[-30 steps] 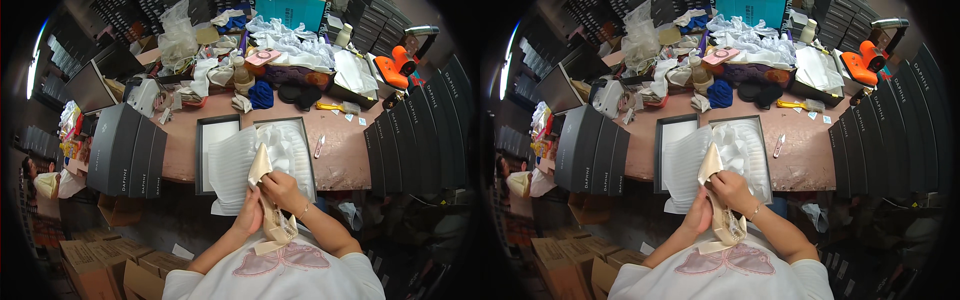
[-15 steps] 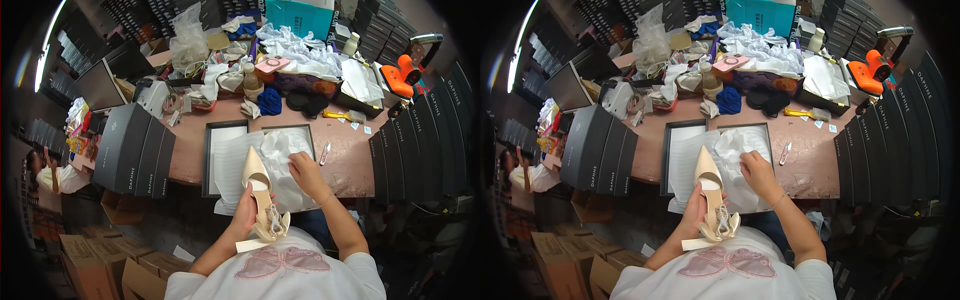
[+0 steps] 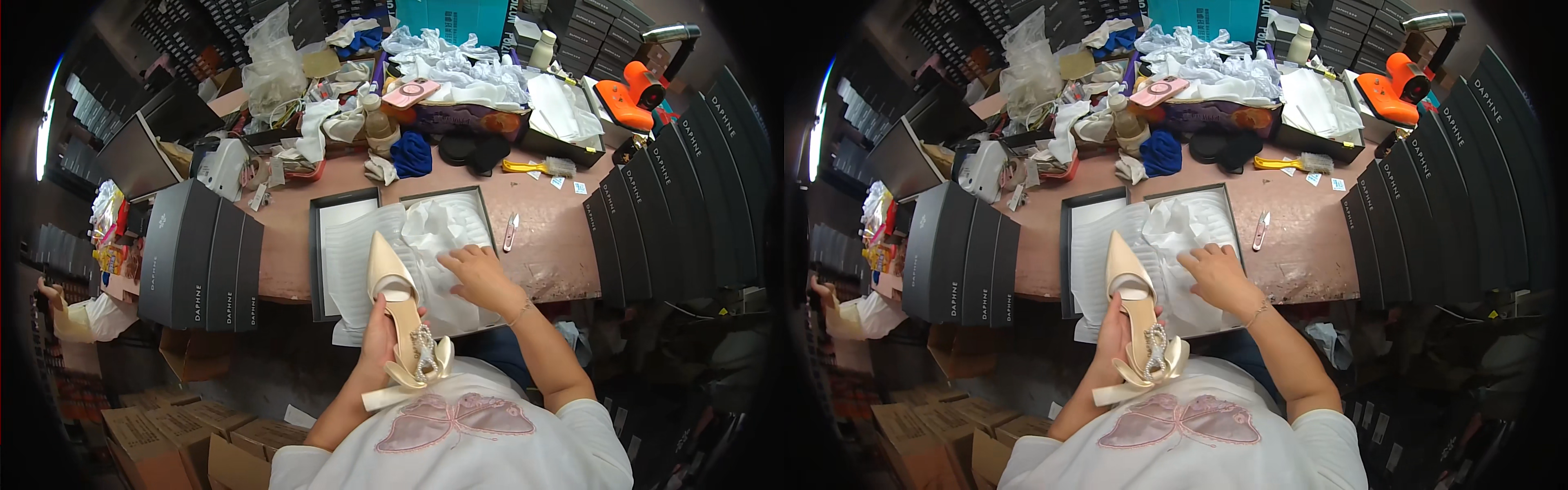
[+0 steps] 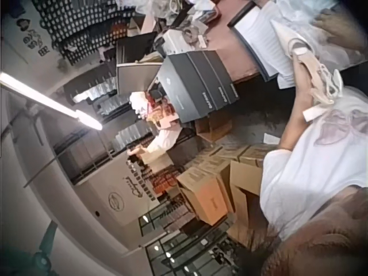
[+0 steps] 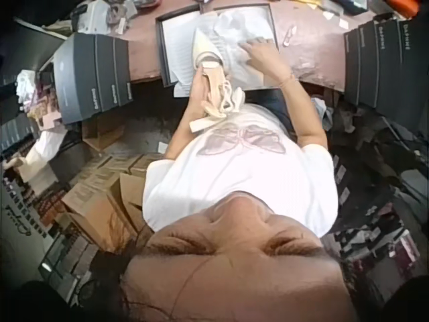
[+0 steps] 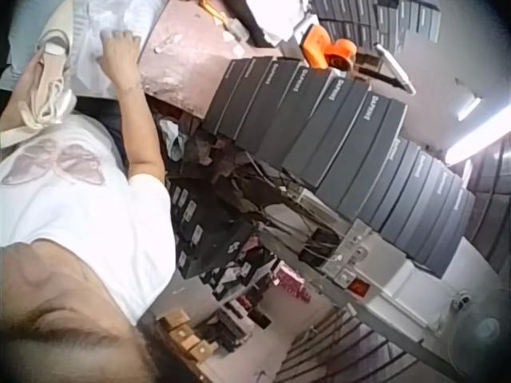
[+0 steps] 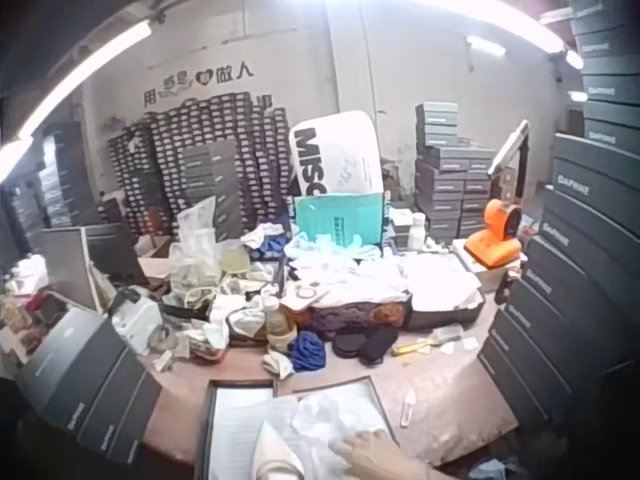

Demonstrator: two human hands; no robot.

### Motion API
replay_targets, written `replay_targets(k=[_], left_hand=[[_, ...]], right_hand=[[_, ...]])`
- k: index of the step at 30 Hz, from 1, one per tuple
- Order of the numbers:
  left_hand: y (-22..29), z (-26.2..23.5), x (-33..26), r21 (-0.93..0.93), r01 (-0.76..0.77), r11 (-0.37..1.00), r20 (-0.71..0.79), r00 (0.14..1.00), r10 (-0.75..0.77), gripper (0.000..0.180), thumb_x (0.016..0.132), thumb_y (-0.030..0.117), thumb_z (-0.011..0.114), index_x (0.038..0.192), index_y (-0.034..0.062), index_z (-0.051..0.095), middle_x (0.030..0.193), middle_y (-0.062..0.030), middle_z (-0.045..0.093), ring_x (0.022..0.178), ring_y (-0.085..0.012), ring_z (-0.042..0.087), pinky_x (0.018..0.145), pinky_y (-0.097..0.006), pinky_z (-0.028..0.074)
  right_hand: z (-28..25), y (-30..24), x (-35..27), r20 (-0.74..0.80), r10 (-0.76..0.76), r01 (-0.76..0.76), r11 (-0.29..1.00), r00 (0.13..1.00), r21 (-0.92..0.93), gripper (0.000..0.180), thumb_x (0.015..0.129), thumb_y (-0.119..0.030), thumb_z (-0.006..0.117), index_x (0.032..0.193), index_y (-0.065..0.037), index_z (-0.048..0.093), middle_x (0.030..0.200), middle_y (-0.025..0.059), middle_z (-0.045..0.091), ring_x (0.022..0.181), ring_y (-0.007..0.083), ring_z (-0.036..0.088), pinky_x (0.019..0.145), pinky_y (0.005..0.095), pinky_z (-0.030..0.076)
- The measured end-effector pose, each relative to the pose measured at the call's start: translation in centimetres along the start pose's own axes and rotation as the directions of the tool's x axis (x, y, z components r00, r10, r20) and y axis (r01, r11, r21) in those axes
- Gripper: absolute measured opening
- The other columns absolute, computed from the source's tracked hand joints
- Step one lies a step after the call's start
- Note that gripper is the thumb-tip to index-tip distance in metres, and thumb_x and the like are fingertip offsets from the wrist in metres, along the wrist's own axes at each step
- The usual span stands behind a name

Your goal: Inspecting high-heel shoes and packing them into boxes at a manufacturing station.

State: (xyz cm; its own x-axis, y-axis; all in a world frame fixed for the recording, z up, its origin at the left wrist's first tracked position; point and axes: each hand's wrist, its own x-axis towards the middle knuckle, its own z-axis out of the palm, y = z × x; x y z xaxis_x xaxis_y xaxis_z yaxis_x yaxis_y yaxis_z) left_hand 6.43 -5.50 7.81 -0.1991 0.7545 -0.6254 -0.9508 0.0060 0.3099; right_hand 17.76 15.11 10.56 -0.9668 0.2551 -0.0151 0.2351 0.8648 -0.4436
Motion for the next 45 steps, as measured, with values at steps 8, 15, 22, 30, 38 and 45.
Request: replay_targets(k=[8,15,22,30,38,45], left_hand=[[0.6,0.8,-0.2,0.016,-0.114,0.993,0.070,0.991,0.113,0.058,0.103,0.046,0.035,0.140,0.0020,0.039,0.129,-0.0169,0.055,0.115,-0.0326,0.060,0.096,-0.055,0.051],[-1.7,2.4,-0.2,0.021,-0.203,0.979,0.072,0.977,0.201,0.053,0.103,0.050,0.043,0.138,0.0104,0.041,0.129,-0.0102,0.054,0.111,-0.0221,0.059,0.095,-0.042,0.051],[-3.0,1.4,-1.0,0.225,-0.137,0.965,0.154,0.983,0.103,0.062,0.102,0.061,0.029,0.130,0.0083,0.047,0.106,-0.0114,0.063,0.095,-0.0219,0.066,0.083,-0.035,0.057],[-2.5,3.9,-1.4,0.389,-0.208,0.897,0.143,0.976,0.165,0.062,0.104,0.057,0.027,0.118,0.0028,0.052,0.086,-0.0120,0.066,0.074,-0.0204,0.068,0.067,-0.034,0.058],[9.6,4.2,0.9,0.284,-0.166,0.944,-0.123,0.970,0.208,0.051,0.100,0.049,0.050,0.125,0.0045,0.053,0.087,-0.0093,0.066,0.071,-0.0182,0.066,0.058,-0.029,0.057],[5.9,4.3,3.7,0.780,-0.574,-0.249,0.617,0.641,0.456,0.061,0.095,0.020,0.059,0.148,-0.0010,0.036,0.151,-0.0270,0.034,0.144,-0.0396,0.028,0.118,-0.046,0.025]], right_hand=[[-0.2,-1.8,-1.6,-0.336,0.013,0.087,0.956,0.942,0.280,0.044,0.076,-0.015,0.079,0.117,-0.011,0.066,0.100,0.0100,0.062,0.104,0.0286,0.059,0.096,0.0445,0.043],[3.4,-6.0,-0.2,-0.381,-0.005,0.134,0.940,0.925,0.314,0.035,0.076,-0.018,0.078,0.105,-0.006,0.063,0.100,0.0121,0.059,0.086,0.0306,0.061,0.073,0.0382,0.051],[3.0,-5.7,0.4,-0.483,0.090,0.099,0.931,0.871,0.351,0.052,0.074,-0.020,0.081,0.118,-0.006,0.059,0.111,0.0153,0.060,0.102,0.0355,0.060,0.083,0.0403,0.052],[1.7,-6.0,1.5,-0.275,0.227,0.025,0.727,0.934,0.686,0.065,0.081,-0.009,0.075,0.140,-0.002,0.047,0.112,0.0181,0.067,0.094,0.0225,0.068,0.085,0.0315,0.052],[0.7,0.8,-2.0,-0.297,0.225,-0.143,0.950,0.928,0.276,0.074,0.080,-0.032,0.080,0.140,-0.006,0.047,0.147,0.0210,0.042,0.132,0.0344,0.045,0.106,0.0504,0.036],[8.1,0.9,-4.6,-0.134,-0.014,-0.025,0.958,0.991,-0.285,0.053,0.078,-0.032,0.074,0.128,-0.019,0.061,0.152,0.0148,0.038,0.145,0.0357,0.028,0.113,0.0693,0.013]])
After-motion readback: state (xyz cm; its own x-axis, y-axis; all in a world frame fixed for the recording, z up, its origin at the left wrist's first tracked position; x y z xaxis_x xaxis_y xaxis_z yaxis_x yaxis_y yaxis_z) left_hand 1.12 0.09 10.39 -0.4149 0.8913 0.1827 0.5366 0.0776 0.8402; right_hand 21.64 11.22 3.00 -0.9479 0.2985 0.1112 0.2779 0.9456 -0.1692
